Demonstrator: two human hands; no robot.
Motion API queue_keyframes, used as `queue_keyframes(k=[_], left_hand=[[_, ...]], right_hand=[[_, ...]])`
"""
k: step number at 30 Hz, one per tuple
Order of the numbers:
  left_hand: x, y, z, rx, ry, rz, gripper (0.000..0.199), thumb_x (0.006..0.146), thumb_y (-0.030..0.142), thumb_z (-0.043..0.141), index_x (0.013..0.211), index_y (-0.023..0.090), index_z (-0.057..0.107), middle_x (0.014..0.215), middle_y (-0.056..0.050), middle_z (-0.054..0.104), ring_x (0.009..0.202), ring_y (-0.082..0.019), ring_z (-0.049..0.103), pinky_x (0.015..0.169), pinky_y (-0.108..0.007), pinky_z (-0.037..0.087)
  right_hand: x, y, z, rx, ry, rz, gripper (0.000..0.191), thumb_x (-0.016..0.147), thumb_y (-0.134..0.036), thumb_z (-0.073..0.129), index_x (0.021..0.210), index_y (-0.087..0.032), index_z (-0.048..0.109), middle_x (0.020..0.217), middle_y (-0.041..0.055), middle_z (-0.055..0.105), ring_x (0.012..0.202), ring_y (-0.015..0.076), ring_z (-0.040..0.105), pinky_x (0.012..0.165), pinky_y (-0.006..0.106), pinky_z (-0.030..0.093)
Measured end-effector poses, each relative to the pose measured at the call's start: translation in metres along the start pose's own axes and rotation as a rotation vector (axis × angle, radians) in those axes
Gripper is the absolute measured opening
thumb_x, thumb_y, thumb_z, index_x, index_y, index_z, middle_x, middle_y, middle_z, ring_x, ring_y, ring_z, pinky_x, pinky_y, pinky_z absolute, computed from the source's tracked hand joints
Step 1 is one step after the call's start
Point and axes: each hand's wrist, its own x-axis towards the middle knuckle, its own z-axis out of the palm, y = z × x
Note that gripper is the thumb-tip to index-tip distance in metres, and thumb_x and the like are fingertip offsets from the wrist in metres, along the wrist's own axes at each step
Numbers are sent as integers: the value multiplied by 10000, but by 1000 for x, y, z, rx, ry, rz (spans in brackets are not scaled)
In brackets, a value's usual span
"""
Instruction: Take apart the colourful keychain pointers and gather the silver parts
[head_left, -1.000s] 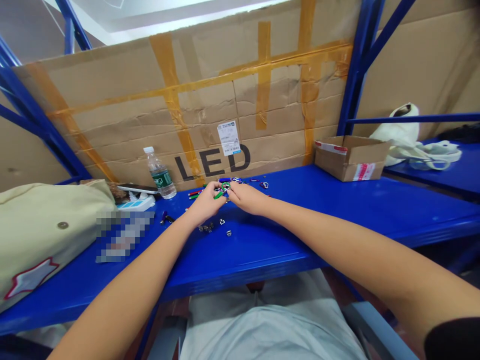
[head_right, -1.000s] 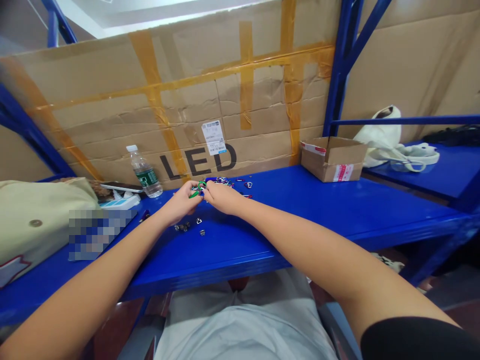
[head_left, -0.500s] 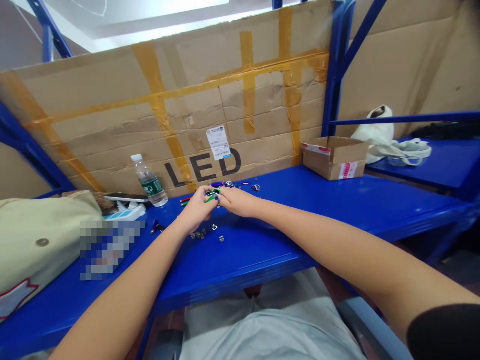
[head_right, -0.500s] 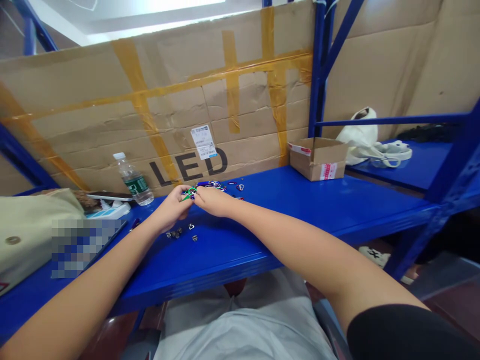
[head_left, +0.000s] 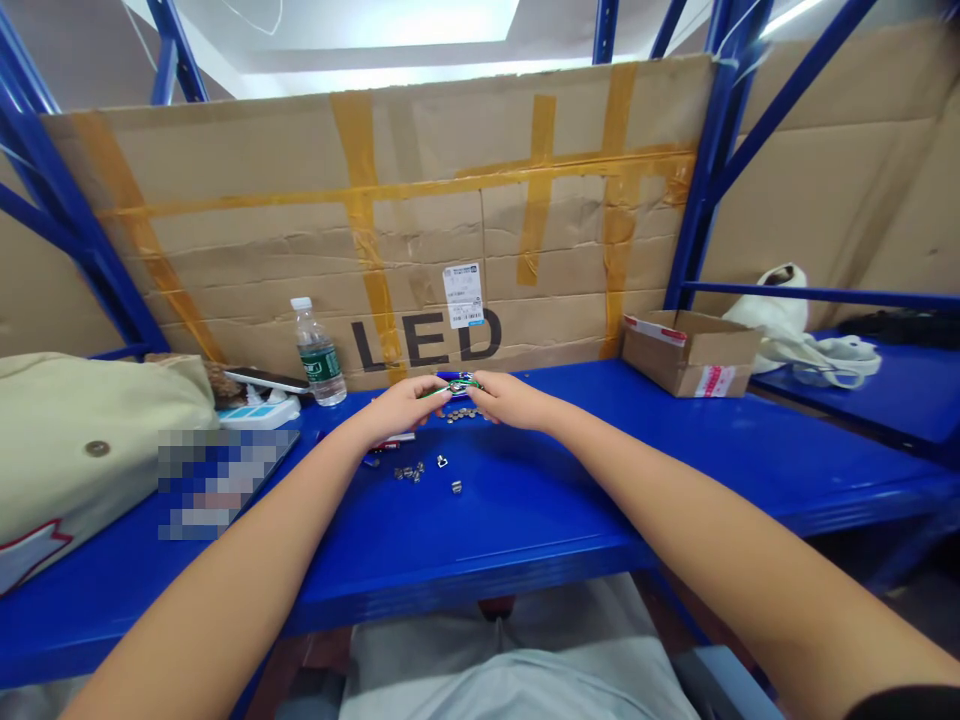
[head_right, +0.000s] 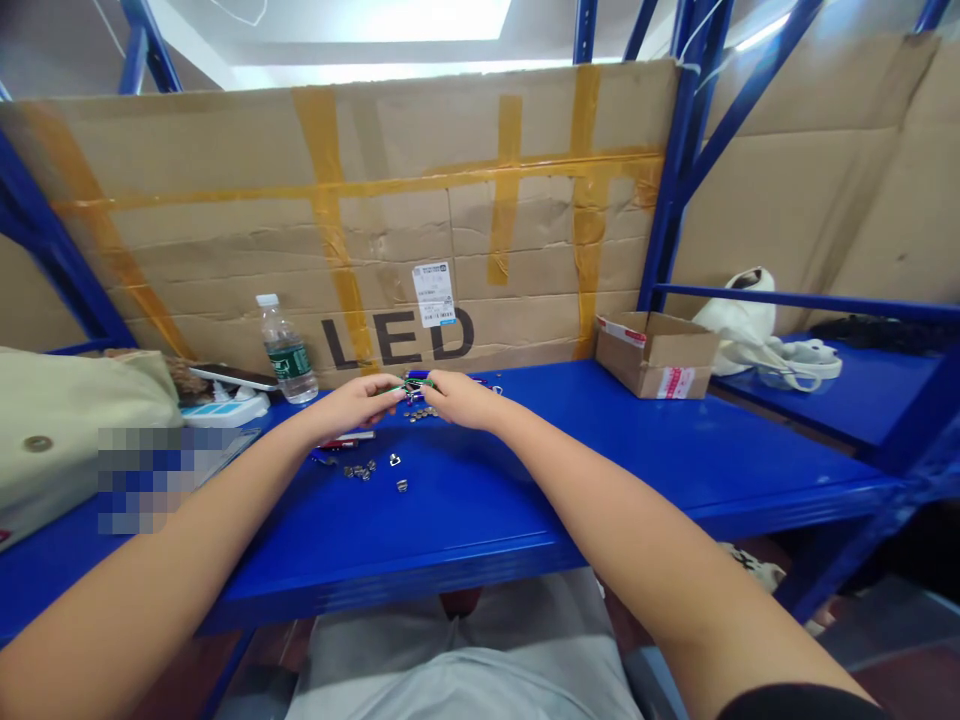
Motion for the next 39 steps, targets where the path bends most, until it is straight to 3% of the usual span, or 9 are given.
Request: queue_keyframes(k=[5,11,15,19,24,28,31,35,39], left_hand=[[38,-13,-9,392,126,146,184,801,298,544,869,188,674,823,-37,673,759,-180,584,677,-250,411],[91,-34,4,717,137,66,196,776,277,579,916,191,687,990,-88,694,917,-239,605,777,-285,414],[104,-27,-6,773,237,17,303,750,223,602,1045,179,655,1074,-123,671,1000,-277,585,823,-333,405],[82,-8,-39,736,234,78,220,765,200,569,949,161,683,999,-99,689,900,-212,602,764,-272,409],[17,-16,-66,731,-62,-67,131,622,225,676,749,219,707,765,-24,697,693,-169,578,626,-226,379],[-11,-51,-64,798,-48,-104,87,614,234,650,689,229,695,694,-28,675,628,-168,549,582,-228,354],[-10,-66,-62,838,3,-95,73,627,217,629,678,221,681,702,-35,668,638,-173,547,591,-232,350],[-12,-58,-57,751,189,-3,157,718,271,589,823,195,678,845,-63,687,757,-195,581,652,-244,369],[-21,-42,-40,597,171,59,177,748,314,598,865,193,654,848,-41,685,761,-184,591,671,-243,383]], right_hand=[[5,25,-12,-30,177,99,226,917,-291,344,742,-196,453,632,1,576,600,138,515,595,246,371],[5,40,-19,-113,213,112,250,900,-294,378,694,-191,475,720,35,621,702,155,546,631,245,367],[5,43,-21,-107,206,112,230,892,-284,391,730,-183,520,695,31,623,678,153,552,628,244,368],[5,42,-26,-121,202,123,203,889,-267,417,797,-168,567,704,37,636,670,152,558,637,248,375],[2,27,-21,-146,100,75,202,878,-272,453,810,-164,610,739,48,653,670,156,566,612,254,381],[-1,9,-7,-147,-83,-23,179,861,-264,496,873,-176,651,787,46,674,696,162,585,632,258,407],[1,7,3,-237,-98,-77,186,862,-216,504,941,-169,666,905,66,686,809,176,602,716,269,426],[6,24,8,-445,-79,-75,217,868,-198,505,979,-143,683,1018,113,657,917,211,592,803,303,425],[10,40,11,-532,-107,-28,240,871,-236,512,998,-174,706,1016,113,639,915,220,586,808,313,425]])
